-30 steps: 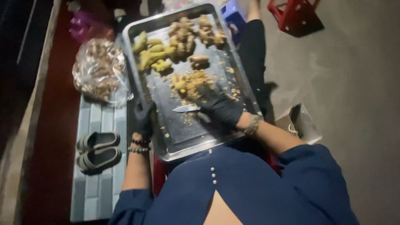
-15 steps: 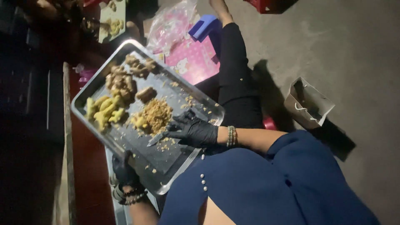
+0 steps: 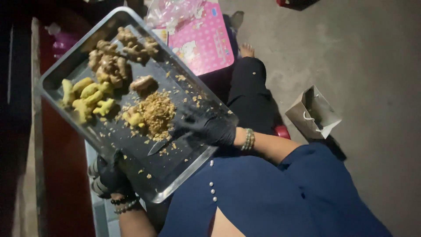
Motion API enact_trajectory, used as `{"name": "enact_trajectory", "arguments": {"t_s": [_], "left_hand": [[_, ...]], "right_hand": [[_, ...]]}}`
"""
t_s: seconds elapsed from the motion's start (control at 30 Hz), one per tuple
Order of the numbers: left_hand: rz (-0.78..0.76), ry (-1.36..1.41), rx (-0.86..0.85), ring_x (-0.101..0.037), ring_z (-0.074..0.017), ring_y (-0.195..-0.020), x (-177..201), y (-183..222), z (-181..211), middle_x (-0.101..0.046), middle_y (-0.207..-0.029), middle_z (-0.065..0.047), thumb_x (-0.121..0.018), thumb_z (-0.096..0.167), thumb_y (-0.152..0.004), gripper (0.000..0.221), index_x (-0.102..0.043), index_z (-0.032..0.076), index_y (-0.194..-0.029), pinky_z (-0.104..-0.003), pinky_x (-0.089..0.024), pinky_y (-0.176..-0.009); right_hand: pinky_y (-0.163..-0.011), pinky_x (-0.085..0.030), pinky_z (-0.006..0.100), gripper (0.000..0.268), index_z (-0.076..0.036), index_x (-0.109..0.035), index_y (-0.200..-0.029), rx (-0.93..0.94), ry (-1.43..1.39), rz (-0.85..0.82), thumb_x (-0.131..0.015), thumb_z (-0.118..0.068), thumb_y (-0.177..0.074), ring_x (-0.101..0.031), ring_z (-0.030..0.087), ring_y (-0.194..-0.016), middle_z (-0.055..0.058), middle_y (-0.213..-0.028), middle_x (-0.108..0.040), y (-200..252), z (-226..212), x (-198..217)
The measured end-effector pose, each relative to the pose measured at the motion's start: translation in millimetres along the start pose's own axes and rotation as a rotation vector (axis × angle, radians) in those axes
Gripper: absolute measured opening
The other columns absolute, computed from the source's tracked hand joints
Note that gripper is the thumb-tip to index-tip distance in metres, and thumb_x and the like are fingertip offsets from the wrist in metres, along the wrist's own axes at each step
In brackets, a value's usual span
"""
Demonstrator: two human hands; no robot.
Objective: Scraping the skin off ginger roots using a small knife over a metal tray.
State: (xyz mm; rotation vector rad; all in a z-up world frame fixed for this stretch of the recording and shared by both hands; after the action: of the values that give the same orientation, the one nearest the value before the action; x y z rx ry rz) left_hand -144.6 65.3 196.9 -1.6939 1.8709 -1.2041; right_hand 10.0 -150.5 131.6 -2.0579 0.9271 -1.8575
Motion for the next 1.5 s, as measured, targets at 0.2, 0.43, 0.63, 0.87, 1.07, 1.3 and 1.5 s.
{"name": "enact_trajectory", "arguments": {"t_s": [0.2, 0.43, 0.63, 0.87, 1.07, 1.3, 1.5], "left_hand": [[-1.022, 1.713, 1.024, -0.067, -0.0233, -0.092, -186, 92, 64, -0.067, -0.108, -0.011, -0.087, 0.025, -0.088, 0.045, -0.063, 0.017, -0.125, -0.038, -0.053, -0.076], [-1.084, 1.852, 1.029, -0.066, -0.0192, -0.099, -252, 101, 168, -0.071, -0.111, -0.008, -0.089, 0.019, -0.083, 0.050, -0.063, 0.014, -0.125, -0.036, -0.055, -0.086], [-1.278, 1.869, 0.987, -0.071, -0.0219, -0.095, -274, 83, 242, -0.072, -0.116, -0.012, -0.090, 0.020, -0.081, 0.055, -0.066, 0.015, -0.130, -0.037, -0.062, -0.081], [-1.470, 1.904, 1.187, -0.068, -0.0340, -0.092, -303, 90, 315, -0.065, -0.120, -0.026, -0.084, 0.005, -0.079, 0.068, -0.054, -0.001, -0.140, -0.053, -0.059, -0.082], [-1.532, 1.799, 1.183, -0.066, -0.0301, -0.105, -294, 37, 337, -0.066, -0.129, -0.022, -0.083, 0.006, -0.075, 0.073, -0.057, 0.007, -0.143, -0.049, -0.059, -0.089], [-1.626, 1.550, 0.872, -0.066, -0.0400, -0.115, -307, 11, 353, -0.064, -0.132, -0.030, -0.086, 0.019, -0.075, 0.071, -0.062, 0.003, -0.138, -0.054, -0.055, -0.097], [-1.670, 1.656, 1.121, -0.070, -0.0224, -0.098, -291, -7, 363, -0.076, -0.113, -0.013, -0.077, 0.002, -0.078, 0.040, -0.071, 0.003, -0.117, -0.037, -0.059, -0.091]], "right_hand": [[-0.125, -0.027, 0.045, 0.071, -0.028, -0.032, -0.162, -0.723, -0.064, -0.129, -0.051, -0.059, -0.101, -0.036, 0.028, -0.152, 0.011, -0.160, -0.044, 25, 150, -13], [-0.118, -0.040, 0.042, 0.057, -0.017, -0.055, -0.148, -1.048, -0.878, 0.067, -0.066, -0.043, -0.099, -0.048, 0.027, -0.142, 0.012, -0.148, -0.057, 73, 210, -71], [-0.106, -0.051, 0.051, 0.070, -0.014, -0.062, -0.139, -1.436, -0.636, -0.057, -0.085, -0.037, -0.078, -0.060, 0.034, -0.127, 0.020, -0.132, -0.066, 135, 339, -67], [-0.067, -0.067, 0.039, 0.031, -0.020, -0.071, -0.127, -1.820, -0.942, 0.451, -0.067, -0.035, -0.100, -0.077, 0.026, -0.079, 0.015, -0.098, -0.075, 290, 568, -203], [-0.084, -0.060, 0.048, 0.033, -0.013, -0.071, -0.126, -1.670, -0.581, 0.058, -0.065, -0.033, -0.100, -0.072, 0.033, -0.095, 0.016, -0.106, -0.073, 316, 665, -393], [-0.109, -0.012, 0.092, 0.051, -0.037, -0.037, -0.151, -2.042, -0.100, -0.501, -0.038, -0.046, -0.101, -0.052, 0.043, -0.137, -0.007, -0.163, -0.033, 92, 673, -521], [-0.037, -0.028, 0.032, 0.041, -0.031, -0.056, -0.071, -0.971, 1.479, 0.510, -0.036, -0.032, -0.107, -0.039, 0.008, -0.039, -0.015, -0.064, -0.055, -116, 546, -303]]}}
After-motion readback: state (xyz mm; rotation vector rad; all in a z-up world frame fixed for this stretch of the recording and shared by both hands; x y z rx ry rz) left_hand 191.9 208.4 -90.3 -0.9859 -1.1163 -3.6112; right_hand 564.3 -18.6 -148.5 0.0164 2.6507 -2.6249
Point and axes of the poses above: each hand's wrist, its own y-axis away from the middle knuckle, its own x-axis out of the back of the hand, z = x × y, the point moved 9 cm from there along -y, towards the middle knuckle
